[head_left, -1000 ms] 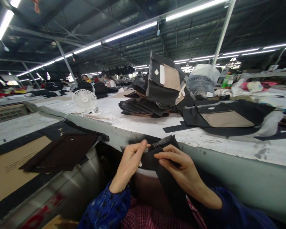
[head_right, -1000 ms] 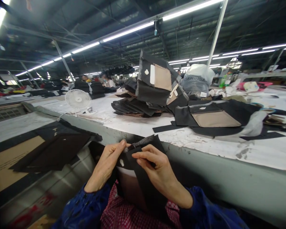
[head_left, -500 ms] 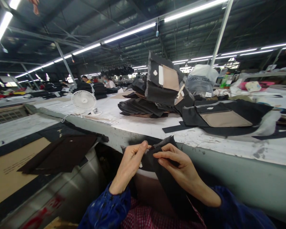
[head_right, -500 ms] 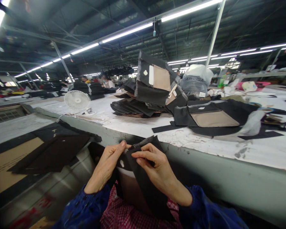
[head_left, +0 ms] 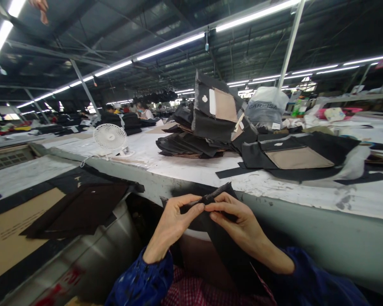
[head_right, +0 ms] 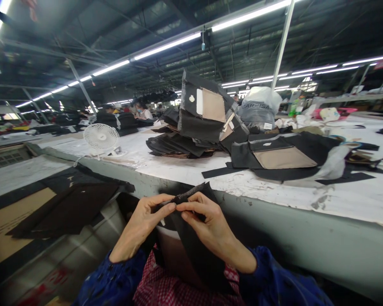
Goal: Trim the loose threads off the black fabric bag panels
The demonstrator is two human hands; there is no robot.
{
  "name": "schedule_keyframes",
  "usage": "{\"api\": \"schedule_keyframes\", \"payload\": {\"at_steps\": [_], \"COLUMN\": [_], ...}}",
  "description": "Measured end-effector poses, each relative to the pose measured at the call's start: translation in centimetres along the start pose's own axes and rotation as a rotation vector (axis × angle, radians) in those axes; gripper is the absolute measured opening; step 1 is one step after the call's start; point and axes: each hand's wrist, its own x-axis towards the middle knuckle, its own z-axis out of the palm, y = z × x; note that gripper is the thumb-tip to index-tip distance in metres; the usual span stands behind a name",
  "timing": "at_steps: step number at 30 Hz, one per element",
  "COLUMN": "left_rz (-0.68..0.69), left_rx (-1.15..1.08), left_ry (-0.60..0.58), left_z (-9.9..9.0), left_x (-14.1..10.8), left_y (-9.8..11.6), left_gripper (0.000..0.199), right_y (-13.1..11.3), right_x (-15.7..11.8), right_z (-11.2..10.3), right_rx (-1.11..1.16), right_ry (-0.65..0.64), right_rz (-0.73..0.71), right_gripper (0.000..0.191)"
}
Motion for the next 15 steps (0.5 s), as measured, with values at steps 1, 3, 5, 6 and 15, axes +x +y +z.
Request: {"api": "schedule_keyframes", "payload": {"at_steps": [1, 3, 5, 6, 15], "left_rz": [-0.004, -0.012, -0.023, -0.03, 0.051], "left_rx": [-0.007, -0.016, -0.012, -0.008, 0.145], "left_ry": [-0.002, -0.004, 0.004, 0.014, 0.167], "left_z": [0.0, 0.0, 0.0, 0.0, 1.3], "left_x": [0.0, 0.0, 0.0, -0.1, -0.1], "left_y": [-0.1, -0.3, -0.4, -0.5, -0.7], "left_gripper": [0.026, 0.028, 0.028, 0.028, 0.022], "right_y": [0.0, 0.0, -0.1, -0.2, -1.7], "right_x": [0.0, 0.0, -0.1, -0.1, 2.4], "right_z": [0.0, 0.0, -0.1, -0.2, -2.9], "right_rx": [-0.001, -0.001, -0.005, -0.013, -0.516], "right_ry": [-0.004, -0.008, -0.012, -0.022, 0.079], "right_rz": [0.011, 0.029, 0.035, 0.034, -0.296], "right_gripper": [0.018, 0.017, 0.016, 0.016, 0.019]}}
